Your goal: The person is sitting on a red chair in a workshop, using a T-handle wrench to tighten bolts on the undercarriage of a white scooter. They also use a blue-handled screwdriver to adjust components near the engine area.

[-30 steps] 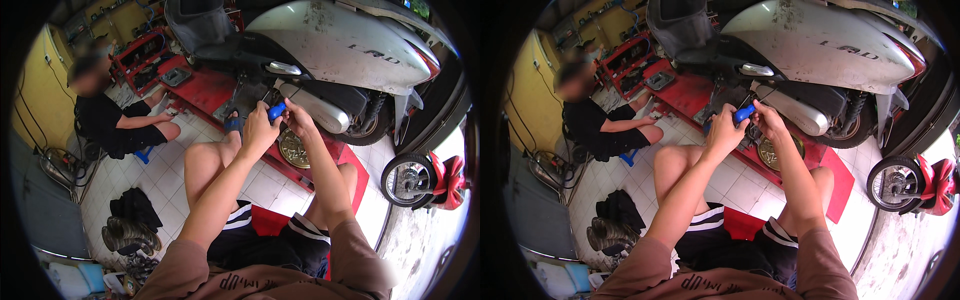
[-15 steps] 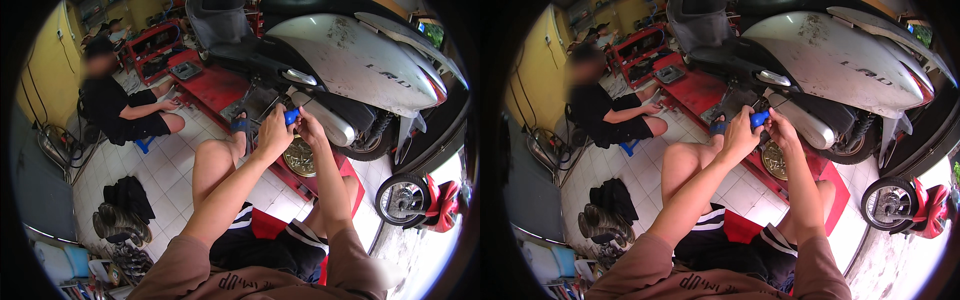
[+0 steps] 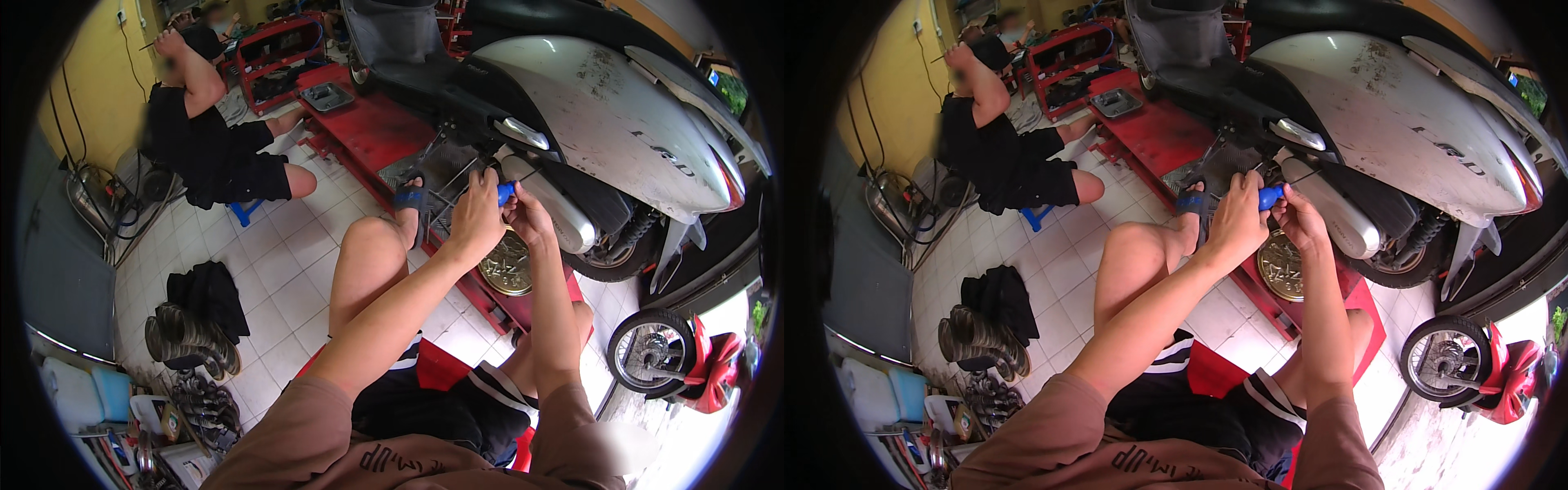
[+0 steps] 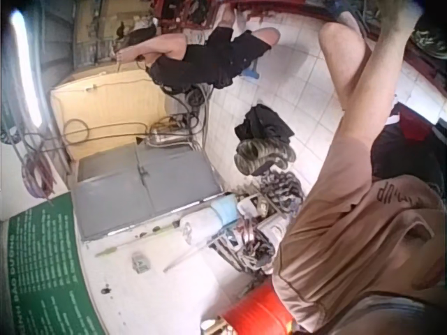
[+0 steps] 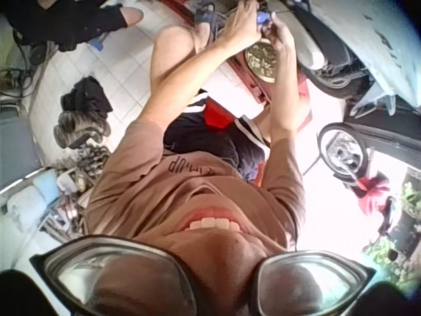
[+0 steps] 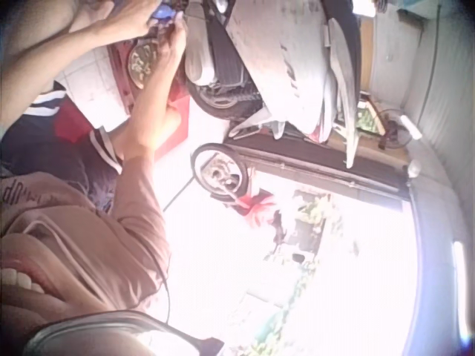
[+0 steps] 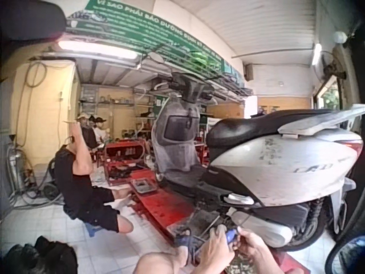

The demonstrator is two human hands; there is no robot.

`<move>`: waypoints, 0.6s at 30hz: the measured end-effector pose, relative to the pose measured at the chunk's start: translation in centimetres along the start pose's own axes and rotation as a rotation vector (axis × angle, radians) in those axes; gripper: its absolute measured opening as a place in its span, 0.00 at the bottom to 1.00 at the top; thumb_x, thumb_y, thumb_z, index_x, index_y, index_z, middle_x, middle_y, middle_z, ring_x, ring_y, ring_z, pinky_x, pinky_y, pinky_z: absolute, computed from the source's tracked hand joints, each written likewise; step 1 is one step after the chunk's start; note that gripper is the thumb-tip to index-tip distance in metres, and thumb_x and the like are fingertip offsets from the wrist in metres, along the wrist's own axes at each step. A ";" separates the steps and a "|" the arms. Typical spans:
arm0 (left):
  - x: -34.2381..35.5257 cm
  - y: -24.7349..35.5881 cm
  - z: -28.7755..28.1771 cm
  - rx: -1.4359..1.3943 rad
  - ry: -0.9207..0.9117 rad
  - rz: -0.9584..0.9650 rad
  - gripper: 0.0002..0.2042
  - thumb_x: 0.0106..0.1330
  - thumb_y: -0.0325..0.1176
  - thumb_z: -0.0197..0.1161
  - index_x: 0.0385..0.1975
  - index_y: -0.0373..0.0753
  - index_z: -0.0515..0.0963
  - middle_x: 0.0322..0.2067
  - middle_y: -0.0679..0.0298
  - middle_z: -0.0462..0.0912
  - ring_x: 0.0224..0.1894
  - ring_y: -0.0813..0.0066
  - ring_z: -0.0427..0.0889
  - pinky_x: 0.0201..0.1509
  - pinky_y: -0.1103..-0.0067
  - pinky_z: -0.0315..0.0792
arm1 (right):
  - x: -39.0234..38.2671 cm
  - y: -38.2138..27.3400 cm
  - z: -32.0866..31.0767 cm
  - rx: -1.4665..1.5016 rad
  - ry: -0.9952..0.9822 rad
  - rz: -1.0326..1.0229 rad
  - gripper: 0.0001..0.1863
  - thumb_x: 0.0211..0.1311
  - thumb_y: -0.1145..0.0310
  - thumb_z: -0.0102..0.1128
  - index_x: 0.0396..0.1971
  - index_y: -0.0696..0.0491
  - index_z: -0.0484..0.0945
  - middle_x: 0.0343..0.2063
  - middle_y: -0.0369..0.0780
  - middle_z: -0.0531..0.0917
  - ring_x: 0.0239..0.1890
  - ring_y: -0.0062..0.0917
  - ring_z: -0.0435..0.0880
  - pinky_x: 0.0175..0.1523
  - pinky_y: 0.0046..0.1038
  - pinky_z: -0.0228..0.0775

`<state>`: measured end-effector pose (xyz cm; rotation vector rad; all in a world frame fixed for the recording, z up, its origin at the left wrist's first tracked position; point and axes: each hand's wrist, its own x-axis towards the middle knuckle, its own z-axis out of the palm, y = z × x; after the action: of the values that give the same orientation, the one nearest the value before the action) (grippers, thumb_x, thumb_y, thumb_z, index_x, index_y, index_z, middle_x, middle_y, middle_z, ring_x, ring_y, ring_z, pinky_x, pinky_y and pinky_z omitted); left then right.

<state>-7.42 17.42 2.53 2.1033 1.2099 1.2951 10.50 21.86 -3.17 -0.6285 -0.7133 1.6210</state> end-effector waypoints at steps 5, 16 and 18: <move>-0.1 -0.6 0.3 0.021 -0.003 -0.065 0.18 0.55 0.27 0.66 0.39 0.26 0.65 0.38 0.44 0.73 0.36 0.47 0.81 0.36 0.67 0.78 | -0.4 0.3 1.1 0.093 -0.107 -0.014 0.16 0.63 0.69 0.57 0.47 0.61 0.71 0.40 0.41 0.78 0.32 0.18 0.74 0.44 0.22 0.72; 0.1 0.0 -0.2 -0.035 0.015 -0.025 0.15 0.57 0.31 0.63 0.35 0.25 0.69 0.35 0.40 0.77 0.38 0.43 0.79 0.40 0.62 0.75 | -0.3 0.3 0.9 -0.010 0.090 -0.034 0.11 0.63 0.61 0.59 0.30 0.52 0.72 0.23 0.31 0.73 0.24 0.14 0.69 0.32 0.17 0.66; 0.0 0.1 -0.2 -0.093 0.032 0.048 0.16 0.52 0.22 0.65 0.36 0.25 0.65 0.38 0.40 0.73 0.41 0.41 0.77 0.42 0.61 0.73 | -0.4 0.1 1.1 -0.005 0.129 -0.028 0.14 0.62 0.57 0.61 0.27 0.51 0.72 0.20 0.29 0.72 0.23 0.13 0.68 0.30 0.17 0.65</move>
<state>-7.53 17.36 2.73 2.0647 1.0964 1.3836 9.70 21.38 -2.52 -0.7172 -0.6288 1.5387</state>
